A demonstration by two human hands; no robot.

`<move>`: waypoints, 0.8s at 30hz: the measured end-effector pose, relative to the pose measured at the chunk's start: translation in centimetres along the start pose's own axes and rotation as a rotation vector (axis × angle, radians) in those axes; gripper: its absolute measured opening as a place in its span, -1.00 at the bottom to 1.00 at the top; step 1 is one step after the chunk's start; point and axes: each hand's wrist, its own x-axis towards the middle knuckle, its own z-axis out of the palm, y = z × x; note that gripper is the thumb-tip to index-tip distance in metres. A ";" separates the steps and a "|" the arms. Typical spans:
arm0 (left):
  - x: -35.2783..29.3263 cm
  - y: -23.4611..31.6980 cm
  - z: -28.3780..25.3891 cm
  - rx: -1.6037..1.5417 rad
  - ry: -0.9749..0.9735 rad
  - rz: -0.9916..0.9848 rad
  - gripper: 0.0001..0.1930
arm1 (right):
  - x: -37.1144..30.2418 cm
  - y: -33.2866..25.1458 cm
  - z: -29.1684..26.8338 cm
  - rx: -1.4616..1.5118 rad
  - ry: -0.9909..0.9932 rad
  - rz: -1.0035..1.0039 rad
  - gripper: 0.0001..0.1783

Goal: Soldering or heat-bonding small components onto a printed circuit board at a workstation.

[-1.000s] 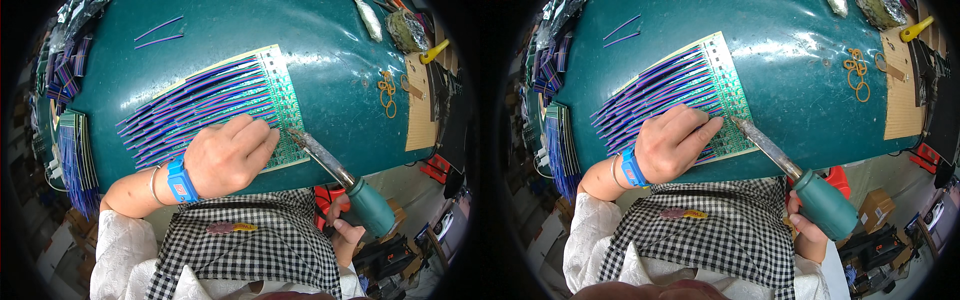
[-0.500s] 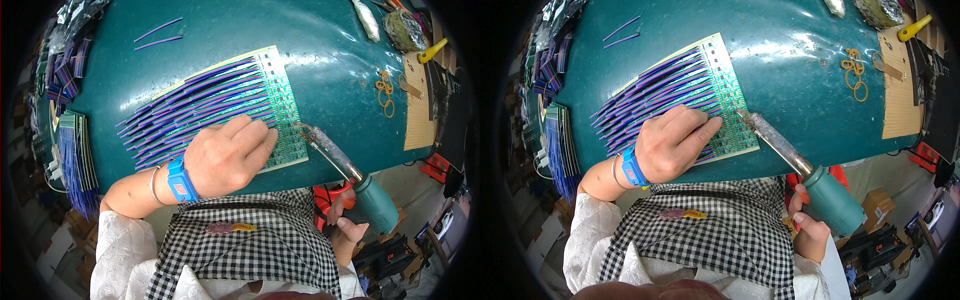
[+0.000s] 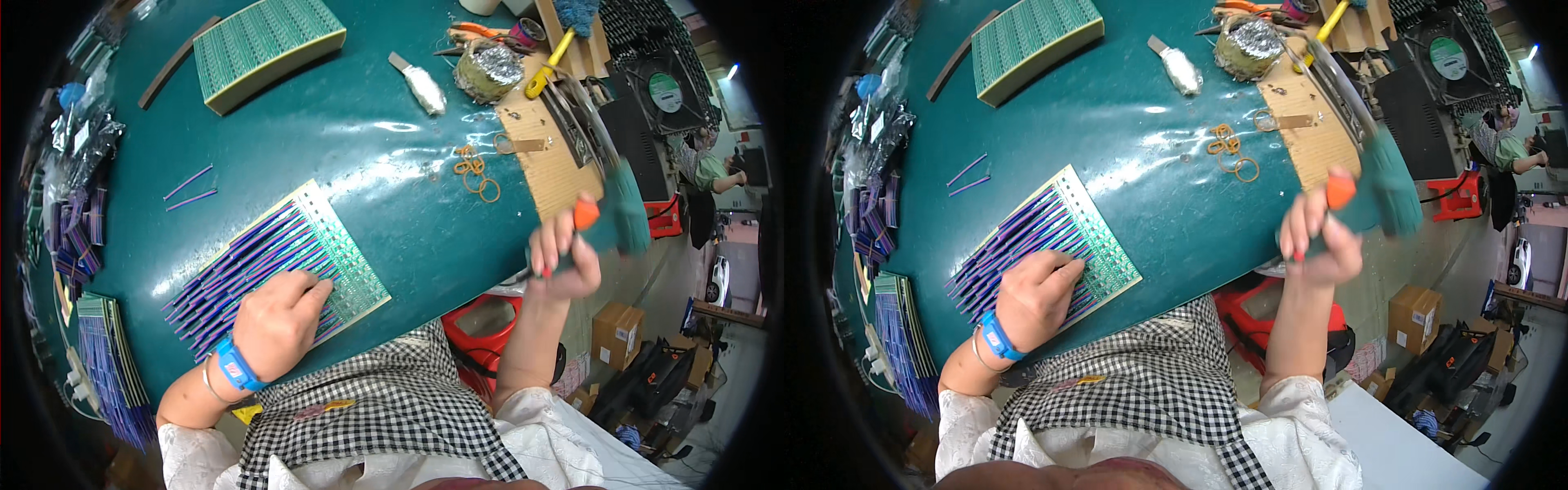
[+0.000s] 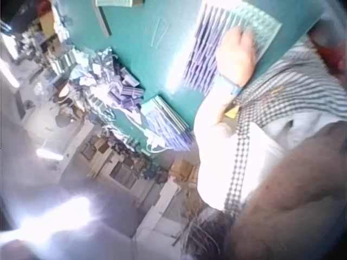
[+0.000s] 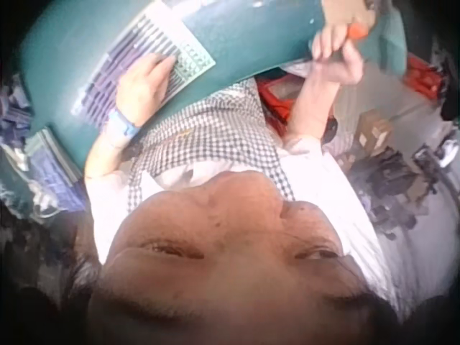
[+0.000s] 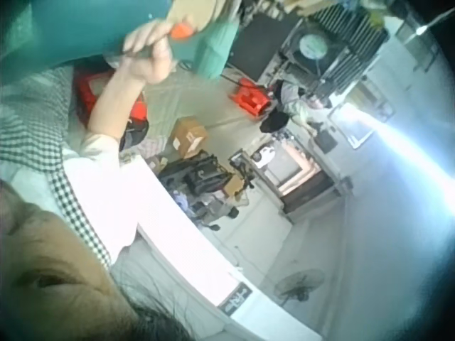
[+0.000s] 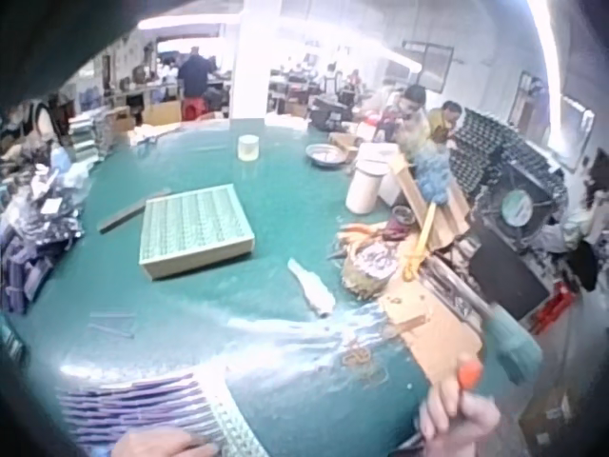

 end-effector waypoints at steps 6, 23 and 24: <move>-0.7 -2.6 -5.6 0.044 0.060 -0.194 -0.90 | 3.7 1.8 0.8 -0.529 0.226 0.040 -0.47; -0.7 -15.5 -5.7 0.294 0.225 -0.414 -0.89 | -5.6 0.0 4.1 -0.681 -0.094 0.190 -0.32; -0.5 -15.1 -5.7 0.321 0.241 -0.391 -0.90 | -6.1 0.3 3.7 -0.669 -0.109 0.208 -0.32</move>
